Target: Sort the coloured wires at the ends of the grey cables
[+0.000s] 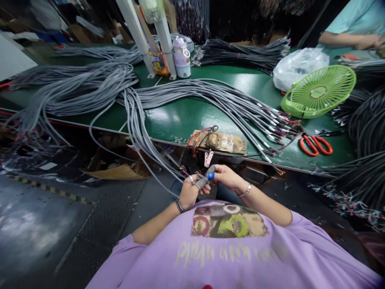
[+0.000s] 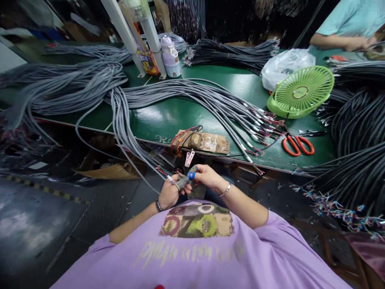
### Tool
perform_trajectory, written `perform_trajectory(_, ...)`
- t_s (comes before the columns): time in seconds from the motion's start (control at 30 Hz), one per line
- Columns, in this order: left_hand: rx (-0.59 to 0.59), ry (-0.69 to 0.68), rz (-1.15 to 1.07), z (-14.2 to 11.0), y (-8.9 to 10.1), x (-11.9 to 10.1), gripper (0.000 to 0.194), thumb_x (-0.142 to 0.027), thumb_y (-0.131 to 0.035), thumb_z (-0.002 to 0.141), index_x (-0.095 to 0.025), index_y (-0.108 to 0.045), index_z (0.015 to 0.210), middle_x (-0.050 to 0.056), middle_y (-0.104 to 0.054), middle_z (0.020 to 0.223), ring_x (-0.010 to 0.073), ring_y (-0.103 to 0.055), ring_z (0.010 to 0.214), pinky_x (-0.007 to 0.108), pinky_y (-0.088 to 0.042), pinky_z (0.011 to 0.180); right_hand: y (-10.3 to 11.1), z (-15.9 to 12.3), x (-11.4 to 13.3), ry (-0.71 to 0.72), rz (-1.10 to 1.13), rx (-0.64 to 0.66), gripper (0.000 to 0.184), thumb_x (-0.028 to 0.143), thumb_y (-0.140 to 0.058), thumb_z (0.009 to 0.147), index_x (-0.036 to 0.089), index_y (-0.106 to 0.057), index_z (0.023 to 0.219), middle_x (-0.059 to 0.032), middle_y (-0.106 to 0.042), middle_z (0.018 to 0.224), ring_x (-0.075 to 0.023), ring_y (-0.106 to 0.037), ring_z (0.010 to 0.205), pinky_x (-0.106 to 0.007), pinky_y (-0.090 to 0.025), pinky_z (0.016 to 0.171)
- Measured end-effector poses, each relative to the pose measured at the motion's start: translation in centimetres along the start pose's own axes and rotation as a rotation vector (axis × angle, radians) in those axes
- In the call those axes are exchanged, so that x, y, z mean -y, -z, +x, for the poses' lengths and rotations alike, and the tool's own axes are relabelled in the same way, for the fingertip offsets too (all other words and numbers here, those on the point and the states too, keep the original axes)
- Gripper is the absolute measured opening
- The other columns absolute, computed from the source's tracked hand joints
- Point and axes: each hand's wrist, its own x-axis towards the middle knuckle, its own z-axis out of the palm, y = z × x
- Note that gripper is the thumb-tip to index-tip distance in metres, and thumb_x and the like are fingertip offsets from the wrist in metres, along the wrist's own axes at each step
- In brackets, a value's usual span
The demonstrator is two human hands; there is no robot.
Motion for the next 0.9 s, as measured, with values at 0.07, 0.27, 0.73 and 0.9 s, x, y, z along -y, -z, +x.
perform_trajectory(0.07, 0.058, 0.024, 0.023, 0.0, 0.0, -0.1, 0.032, -0.045, -0.071, 0.070, -0.014, -0.061, 0.068, 0.005, -0.067, 0.056, 0.0128, -0.060, 0.044, 0.019, -0.037, 0.040, -0.2, 0.1, 0.1, 0.061, -0.056, 0.016, 0.034, 0.042, -0.078, 0.062, 0.013, -0.062, 0.072, 0.0023, -0.058, 0.059, -0.0076, -0.048, 0.052, -0.021, -0.040, 0.050)
perform_trajectory(0.27, 0.053, 0.012, 0.011, -0.1, 0.3, 0.2, 0.032, -0.044, -0.070, 0.072, -0.014, -0.062, 0.069, 0.005, -0.067, 0.055, 0.0128, -0.061, 0.044, 0.019, -0.037, 0.040, -0.6, 0.3, 0.5, 0.173, -0.179, 0.026, 0.029, 0.040, -0.075, 0.067, 0.014, -0.064, 0.072, 0.0010, -0.059, 0.065, -0.0090, -0.048, 0.058, -0.022, -0.038, 0.055)
perform_trajectory(0.73, -0.055, -0.066, -0.150, -0.5, 0.0, -1.4, 0.032, -0.043, -0.072, 0.069, -0.014, -0.061, 0.069, 0.003, -0.065, 0.053, 0.0103, -0.057, 0.040, 0.017, -0.031, 0.036, 0.2, 1.6, -0.3, -0.079, 0.478, -0.110, 0.039, 0.054, -0.060, 0.080, 0.015, -0.059, 0.073, -0.0013, -0.062, 0.065, -0.0093, -0.055, 0.055, -0.024, -0.049, 0.056)
perform_trajectory(0.9, 0.012, -0.051, -0.202, -0.5, -0.5, -2.5, 0.035, -0.045, -0.074, 0.065, -0.013, -0.061, 0.067, 0.002, -0.064, 0.052, 0.0099, -0.056, 0.038, 0.017, -0.030, 0.035, 0.2, 2.7, 1.1, -0.038, 0.484, -0.036, 0.043, 0.055, -0.052, 0.086, 0.013, -0.064, 0.086, -0.0021, -0.062, 0.067, -0.0093, -0.054, 0.055, -0.023, -0.050, 0.054)
